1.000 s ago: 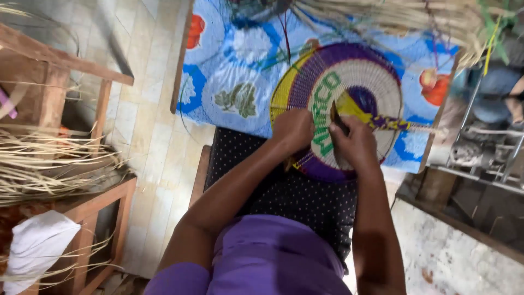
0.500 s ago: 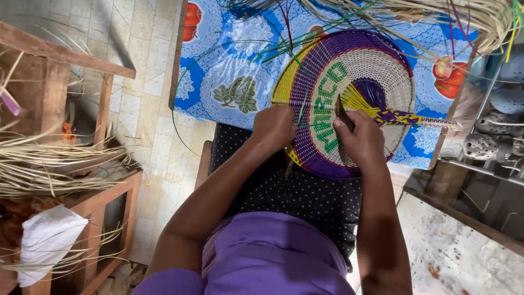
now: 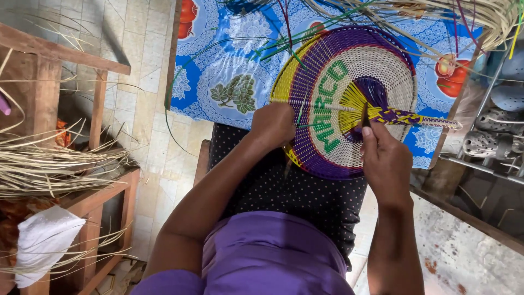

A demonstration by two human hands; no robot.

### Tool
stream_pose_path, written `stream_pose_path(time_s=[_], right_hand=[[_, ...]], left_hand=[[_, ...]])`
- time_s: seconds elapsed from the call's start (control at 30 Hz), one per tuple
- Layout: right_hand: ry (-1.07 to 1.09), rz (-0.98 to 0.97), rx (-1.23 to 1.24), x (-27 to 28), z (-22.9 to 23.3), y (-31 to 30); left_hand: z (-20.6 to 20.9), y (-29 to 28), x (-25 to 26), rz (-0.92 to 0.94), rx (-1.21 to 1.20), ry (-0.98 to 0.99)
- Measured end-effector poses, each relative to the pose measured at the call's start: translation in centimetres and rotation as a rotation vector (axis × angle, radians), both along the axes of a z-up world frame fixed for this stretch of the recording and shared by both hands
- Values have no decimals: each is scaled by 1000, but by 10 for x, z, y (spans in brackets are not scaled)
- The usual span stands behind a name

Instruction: A person is weaving a colorful circular fan using dyed straw fibers and a small metal tool to thread the material.

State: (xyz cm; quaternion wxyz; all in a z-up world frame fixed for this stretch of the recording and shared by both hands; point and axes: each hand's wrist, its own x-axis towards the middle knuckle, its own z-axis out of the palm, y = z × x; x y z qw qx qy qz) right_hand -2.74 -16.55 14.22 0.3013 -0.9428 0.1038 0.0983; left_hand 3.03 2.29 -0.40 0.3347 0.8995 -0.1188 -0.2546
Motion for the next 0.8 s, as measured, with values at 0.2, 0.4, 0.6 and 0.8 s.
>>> stream_pose_path(time_s=[0.2,0.4,0.6,0.8], right_hand=[[198,92,-166,-1,-2,3],[434,242,-334,9,15,27],[519,308,-449,21,14,45],[558,344,-514,23,3,44]], left_hand=[[10,1,0,-4,7,14],[15,-1,-2,-5,1,14],[36,-3,0,-69,-13,-44],[47,-28,-3,-15,-55,-126]])
